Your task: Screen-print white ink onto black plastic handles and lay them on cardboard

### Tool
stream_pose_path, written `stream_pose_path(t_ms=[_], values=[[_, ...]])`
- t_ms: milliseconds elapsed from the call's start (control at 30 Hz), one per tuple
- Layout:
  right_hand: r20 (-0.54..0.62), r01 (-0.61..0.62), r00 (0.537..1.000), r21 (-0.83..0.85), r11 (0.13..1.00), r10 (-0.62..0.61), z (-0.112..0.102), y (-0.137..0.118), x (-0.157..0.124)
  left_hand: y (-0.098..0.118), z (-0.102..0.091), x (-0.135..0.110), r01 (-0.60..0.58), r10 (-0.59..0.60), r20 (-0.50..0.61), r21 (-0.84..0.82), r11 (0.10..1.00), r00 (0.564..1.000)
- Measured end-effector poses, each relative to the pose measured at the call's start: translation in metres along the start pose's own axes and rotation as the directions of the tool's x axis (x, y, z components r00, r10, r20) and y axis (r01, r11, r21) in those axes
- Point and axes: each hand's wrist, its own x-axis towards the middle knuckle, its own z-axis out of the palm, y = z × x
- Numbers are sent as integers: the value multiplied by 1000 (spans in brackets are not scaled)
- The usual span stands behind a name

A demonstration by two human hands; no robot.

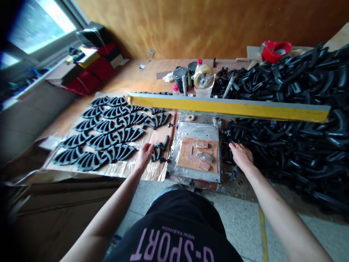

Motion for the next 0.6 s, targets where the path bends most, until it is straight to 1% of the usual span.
stream_pose_path(t_ms=[100, 200, 267, 333, 400, 467, 500, 567, 600], values=[[-56, -18, 998, 57, 998, 21, -6, 10, -3, 20, 5, 34, -42, 35, 56, 119, 992, 998], [-79, -48, 995, 78, 996, 54, -14, 12, -9, 40, 21, 62, -93, 65, 131, 225, 970, 989], [-79, -62, 995, 87, 994, 69, -20, 11, -12, 50, 33, 74, -118, 68, 178, 284, 952, 982], [-98, -81, 991, 115, 990, 93, -27, 11, -14, 58, 42, 81, -130, 58, 218, 328, 936, 974], [-150, -107, 980, 164, 981, 132, -35, 12, -15, 64, 44, 84, -144, 55, 251, 351, 925, 966], [-201, -132, 963, 225, 965, 179, -45, 13, -14, 68, 37, 82, -165, 69, 271, 348, 923, 960], [-216, -146, 955, 258, 955, 204, -49, 14, -14, 68, 29, 79, -174, 78, 276, 340, 924, 958], [-217, -170, 944, 332, 928, 250, -57, 13, -14, 64, 6, 68, -181, 93, 279, 310, 933, 956], [-205, -190, 937, 375, 907, 281, -59, 11, -14, 60, -8, 61, -182, 108, 263, 275, 944, 959]])
